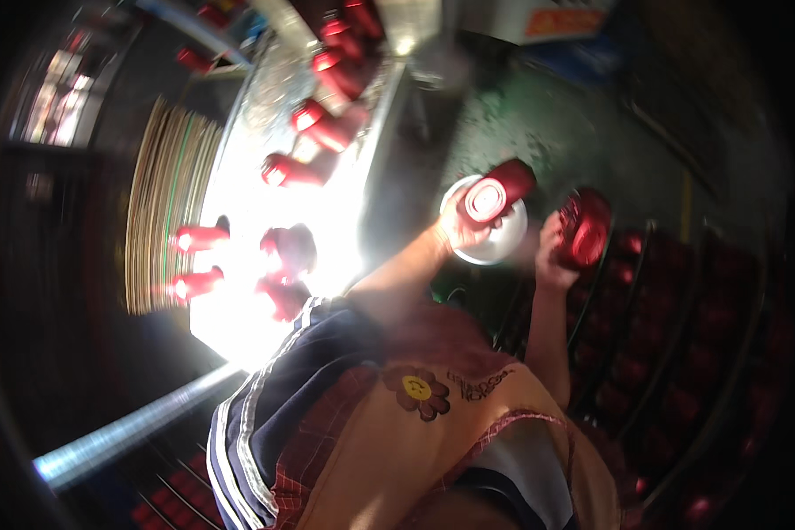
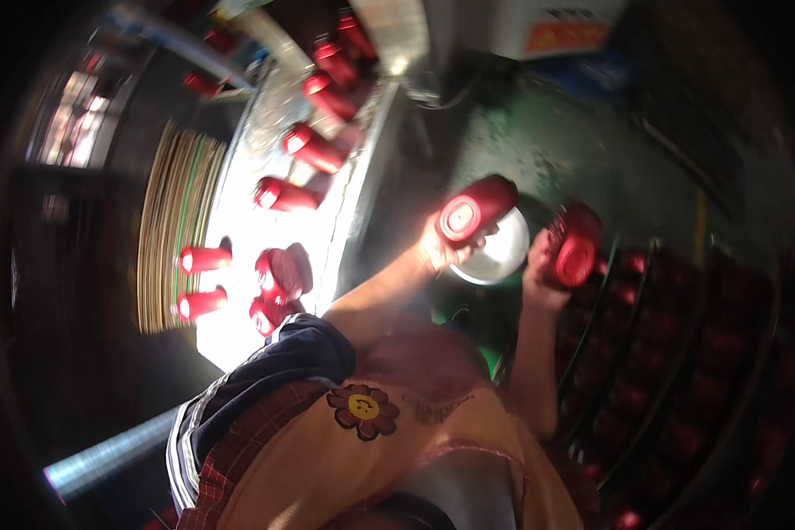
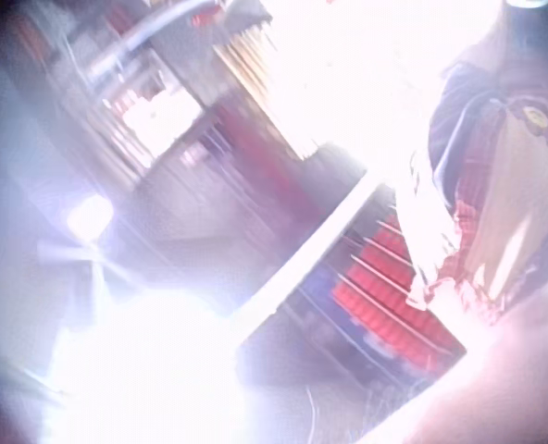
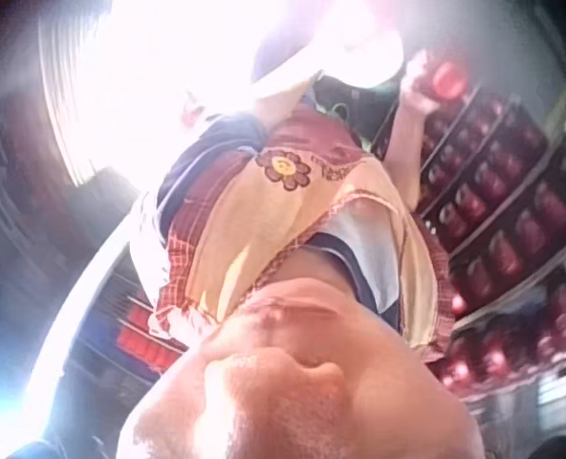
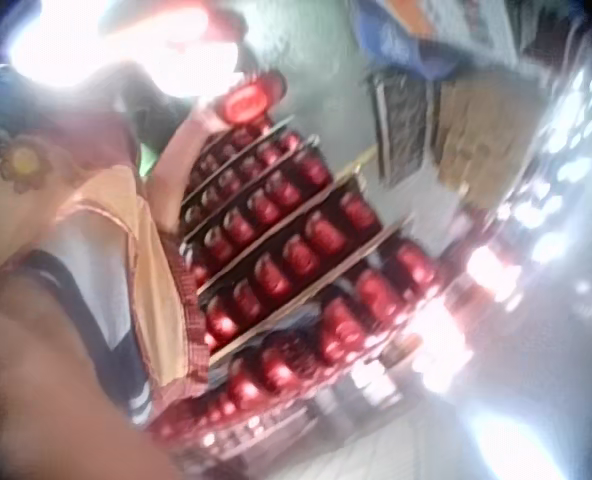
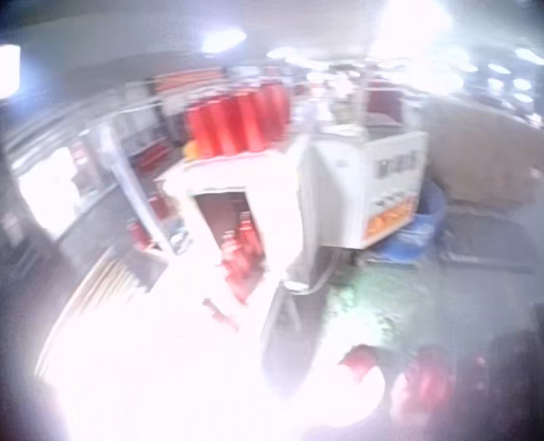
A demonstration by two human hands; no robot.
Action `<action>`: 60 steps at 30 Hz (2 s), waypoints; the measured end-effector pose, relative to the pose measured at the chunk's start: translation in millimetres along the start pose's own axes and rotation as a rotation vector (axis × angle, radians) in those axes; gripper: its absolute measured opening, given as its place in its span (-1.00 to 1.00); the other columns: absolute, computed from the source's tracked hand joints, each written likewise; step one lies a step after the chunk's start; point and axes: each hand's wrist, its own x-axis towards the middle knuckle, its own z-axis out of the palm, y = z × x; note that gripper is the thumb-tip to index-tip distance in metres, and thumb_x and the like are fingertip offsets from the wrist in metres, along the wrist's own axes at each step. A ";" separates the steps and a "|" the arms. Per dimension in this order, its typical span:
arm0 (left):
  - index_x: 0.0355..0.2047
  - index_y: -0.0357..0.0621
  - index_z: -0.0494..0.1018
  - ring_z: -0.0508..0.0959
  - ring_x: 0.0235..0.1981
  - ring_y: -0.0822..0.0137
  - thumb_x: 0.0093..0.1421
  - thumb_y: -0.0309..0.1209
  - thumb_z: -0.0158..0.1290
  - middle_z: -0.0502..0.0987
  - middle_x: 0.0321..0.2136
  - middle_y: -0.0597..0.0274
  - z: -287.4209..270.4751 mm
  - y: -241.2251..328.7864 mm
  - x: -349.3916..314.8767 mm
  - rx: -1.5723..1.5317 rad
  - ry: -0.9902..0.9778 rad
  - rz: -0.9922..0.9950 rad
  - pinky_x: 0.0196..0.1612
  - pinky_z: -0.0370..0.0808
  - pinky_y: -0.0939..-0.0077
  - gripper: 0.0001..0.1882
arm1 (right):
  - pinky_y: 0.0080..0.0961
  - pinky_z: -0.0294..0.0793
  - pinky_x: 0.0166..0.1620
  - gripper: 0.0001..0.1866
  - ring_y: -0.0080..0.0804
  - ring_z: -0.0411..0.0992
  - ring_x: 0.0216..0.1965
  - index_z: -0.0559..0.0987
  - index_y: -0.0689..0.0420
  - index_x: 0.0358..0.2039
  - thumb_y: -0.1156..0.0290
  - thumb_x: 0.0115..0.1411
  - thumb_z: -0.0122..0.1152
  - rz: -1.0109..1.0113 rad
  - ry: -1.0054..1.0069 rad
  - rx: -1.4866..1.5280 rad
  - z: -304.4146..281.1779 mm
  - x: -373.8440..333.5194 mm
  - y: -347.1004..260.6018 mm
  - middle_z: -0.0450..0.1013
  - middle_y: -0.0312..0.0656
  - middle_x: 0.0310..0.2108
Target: The person uses a manual pallet jack to move a pallet stacked with red containers across a warehouse floor. They then place several containers onto a conveyor belt one by one.
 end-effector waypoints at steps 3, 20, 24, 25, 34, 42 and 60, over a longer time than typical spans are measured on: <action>0.27 -0.35 0.17 0.61 -0.23 -0.29 0.36 -0.02 -0.22 0.37 0.01 -0.58 -9.3 -24.5 -13.5 -0.206 -0.077 0.140 -0.31 0.70 -0.08 -0.32 | -0.09 0.41 0.22 -0.33 0.04 0.29 0.21 0.33 0.20 0.27 0.14 0.21 0.15 -0.232 0.242 -0.202 -0.9 -6.3 -22.9 0.28 0.10 0.24; 0.20 -0.25 0.32 0.55 0.00 0.10 0.02 -0.30 0.25 0.52 0.02 0.01 -11.1 -81.0 -446.7 0.522 0.763 0.922 0.14 0.46 0.19 -0.28 | -0.28 0.32 0.24 -0.25 -0.24 0.37 0.15 0.25 0.26 0.27 0.41 0.03 0.22 0.050 0.283 -1.575 -24.2 45.7 175.6 0.38 -0.06 0.14; 0.21 -0.25 0.30 0.56 -0.03 0.15 -0.06 -0.33 0.29 0.53 -0.01 0.05 -43.2 -109.5 -502.2 0.849 1.212 1.102 0.12 0.45 0.27 -0.20 | -0.39 0.24 0.23 -0.23 -0.37 0.31 0.13 0.29 0.21 0.13 0.50 -0.12 0.43 0.328 -0.090 -2.064 -95.9 45.4 270.1 0.34 -0.15 0.02; 0.19 -0.25 0.33 0.54 -0.05 0.13 -0.12 -0.29 0.37 0.54 -0.08 0.06 -53.6 -110.2 -499.5 1.008 1.593 0.907 0.12 0.42 0.26 -0.16 | -0.37 0.22 0.25 -0.23 -0.34 0.29 0.14 0.30 0.19 0.11 0.49 -0.14 0.46 0.396 -0.147 -2.091 -117.6 38.2 289.0 0.33 -0.15 0.02; 0.28 -0.16 0.22 0.33 0.12 -0.12 -0.11 -0.37 0.40 0.33 0.11 -0.18 -89.9 -122.5 -384.2 1.261 2.083 1.172 0.22 0.26 0.10 -0.07 | -0.30 0.38 0.18 -0.22 -0.11 0.35 0.14 0.34 0.15 0.07 0.53 -0.23 0.50 0.192 -0.524 -2.512 -253.6 52.5 322.0 0.34 -0.07 0.06; 0.22 0.13 0.39 0.31 0.16 -0.13 -0.03 -0.33 0.36 0.22 0.13 -0.24 -95.4 -86.0 -399.1 1.566 1.804 1.107 0.18 0.32 0.11 -0.25 | -0.20 0.28 0.24 -0.05 0.03 0.20 0.22 0.20 0.15 0.24 0.45 -0.16 0.54 0.245 -0.544 -2.583 -257.3 70.0 316.8 0.18 0.04 0.15; 0.03 -0.03 0.56 0.27 0.25 0.00 0.28 -0.34 0.16 0.28 0.17 -0.13 -105.9 10.9 -346.0 1.302 1.678 1.458 0.28 0.22 0.21 -0.69 | -0.14 0.33 0.21 -0.14 0.17 0.26 0.20 0.18 0.01 0.28 0.43 -0.05 0.37 0.091 -0.110 -2.897 -248.1 238.6 274.4 0.26 0.11 0.16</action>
